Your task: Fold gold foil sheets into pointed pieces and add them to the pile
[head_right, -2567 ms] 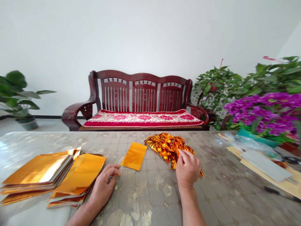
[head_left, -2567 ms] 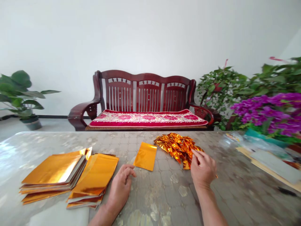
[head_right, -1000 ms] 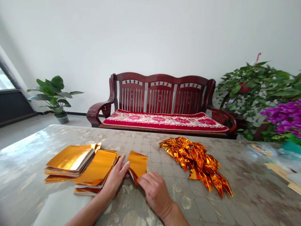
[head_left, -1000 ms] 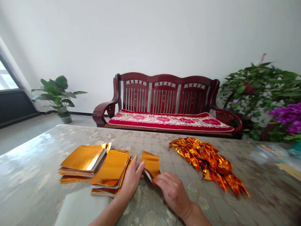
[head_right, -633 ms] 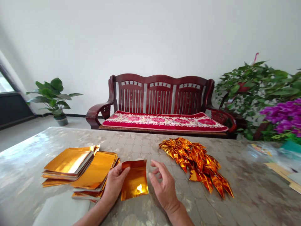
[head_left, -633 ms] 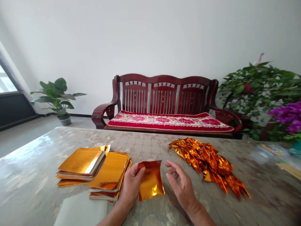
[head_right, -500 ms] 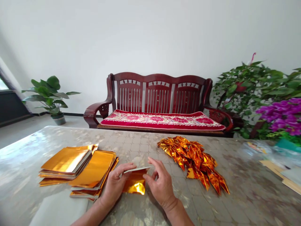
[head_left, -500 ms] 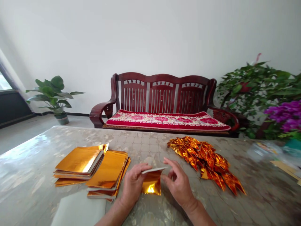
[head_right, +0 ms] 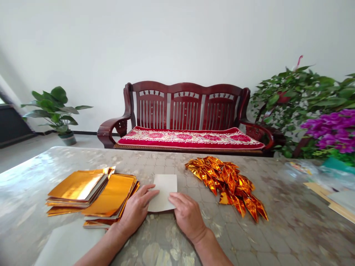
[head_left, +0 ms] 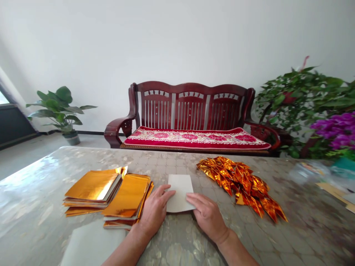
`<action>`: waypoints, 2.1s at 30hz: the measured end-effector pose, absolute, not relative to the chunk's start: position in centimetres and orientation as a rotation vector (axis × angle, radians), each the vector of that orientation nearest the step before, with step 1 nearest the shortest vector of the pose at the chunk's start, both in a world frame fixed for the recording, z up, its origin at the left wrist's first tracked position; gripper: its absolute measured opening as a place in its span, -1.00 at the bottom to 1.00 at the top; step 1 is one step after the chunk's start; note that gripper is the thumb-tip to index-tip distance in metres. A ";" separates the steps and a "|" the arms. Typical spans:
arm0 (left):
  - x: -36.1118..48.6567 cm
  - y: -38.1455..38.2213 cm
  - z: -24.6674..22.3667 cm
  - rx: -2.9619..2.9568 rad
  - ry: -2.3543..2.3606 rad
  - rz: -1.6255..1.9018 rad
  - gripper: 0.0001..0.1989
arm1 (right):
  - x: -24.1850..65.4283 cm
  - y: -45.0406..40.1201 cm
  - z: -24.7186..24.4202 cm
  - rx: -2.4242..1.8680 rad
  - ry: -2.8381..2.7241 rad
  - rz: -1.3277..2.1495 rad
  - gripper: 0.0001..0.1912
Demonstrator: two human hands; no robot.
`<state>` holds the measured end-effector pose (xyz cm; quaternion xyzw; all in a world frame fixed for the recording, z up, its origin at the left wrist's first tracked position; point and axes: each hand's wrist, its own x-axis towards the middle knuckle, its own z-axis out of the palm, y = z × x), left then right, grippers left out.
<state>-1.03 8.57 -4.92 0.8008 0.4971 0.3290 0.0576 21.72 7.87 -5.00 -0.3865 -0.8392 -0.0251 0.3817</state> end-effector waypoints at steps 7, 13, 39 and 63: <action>-0.8 8.1 -4.7 2.510 1.349 0.738 -0.83 | 22.0 7.7 -4.4 -1.295 -2.269 0.138 -0.58; -0.5 8.0 -4.9 2.475 1.413 0.723 -0.82 | 22.3 7.6 -2.4 -1.466 -2.306 0.244 -0.79; 0.1 7.9 -4.4 2.195 1.736 0.630 -0.74 | 22.0 8.1 -3.0 -1.674 -2.261 0.189 -0.87; 0.1 7.8 -3.9 2.091 1.855 0.591 -0.76 | 21.5 8.5 -3.3 -1.695 -2.274 0.115 -0.84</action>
